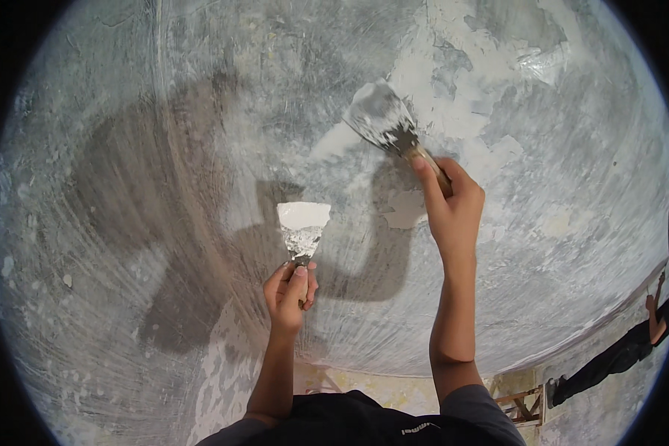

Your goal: The person applies plaster or wall compound to a damaged wall using metal scrapers.

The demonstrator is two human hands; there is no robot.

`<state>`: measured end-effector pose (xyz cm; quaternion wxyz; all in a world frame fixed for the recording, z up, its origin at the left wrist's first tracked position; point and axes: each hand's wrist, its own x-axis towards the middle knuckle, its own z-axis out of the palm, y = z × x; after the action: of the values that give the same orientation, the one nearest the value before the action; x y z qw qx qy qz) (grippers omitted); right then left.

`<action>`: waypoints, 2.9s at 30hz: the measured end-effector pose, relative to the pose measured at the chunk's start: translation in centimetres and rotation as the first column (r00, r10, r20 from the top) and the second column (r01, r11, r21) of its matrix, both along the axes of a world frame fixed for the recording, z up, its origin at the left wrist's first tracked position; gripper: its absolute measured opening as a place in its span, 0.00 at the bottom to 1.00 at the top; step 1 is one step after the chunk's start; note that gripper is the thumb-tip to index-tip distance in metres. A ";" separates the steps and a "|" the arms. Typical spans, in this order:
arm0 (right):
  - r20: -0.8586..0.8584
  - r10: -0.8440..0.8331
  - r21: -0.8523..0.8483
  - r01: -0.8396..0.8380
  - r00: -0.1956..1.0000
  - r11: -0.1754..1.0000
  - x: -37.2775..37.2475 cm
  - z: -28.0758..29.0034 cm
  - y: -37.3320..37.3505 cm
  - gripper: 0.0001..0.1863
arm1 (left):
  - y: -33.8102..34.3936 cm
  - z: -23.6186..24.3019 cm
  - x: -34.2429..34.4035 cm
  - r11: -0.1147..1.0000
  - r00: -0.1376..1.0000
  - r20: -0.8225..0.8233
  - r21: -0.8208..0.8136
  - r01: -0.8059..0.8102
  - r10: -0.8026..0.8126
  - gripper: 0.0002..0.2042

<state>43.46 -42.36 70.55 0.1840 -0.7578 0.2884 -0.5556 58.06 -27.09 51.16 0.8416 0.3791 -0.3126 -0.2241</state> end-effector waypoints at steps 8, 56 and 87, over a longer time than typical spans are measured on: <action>0.126 0.046 0.061 -0.054 0.991 0.997 -2.4 -1.5 1.2 0.17 | 1.9 -0.1 0.3 0.999 0.997 -0.068 0.018 -0.039 0.040 0.12; -0.840 -0.291 -0.437 -0.253 0.457 0.863 0.4 28.5 2.5 0.26 | 2.5 0.3 -0.8 0.962 0.959 -0.140 0.082 0.260 -0.247 0.14; -0.844 -0.238 -0.487 -0.500 0.480 0.716 3.5 25.3 0.7 0.23 | -1.7 3.1 1.3 0.989 0.987 -0.068 0.017 0.149 -0.147 0.13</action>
<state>46.97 -41.64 95.88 -0.2333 -0.9608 0.0492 -0.1418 59.35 -28.81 54.23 0.8284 0.3565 -0.3090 -0.3019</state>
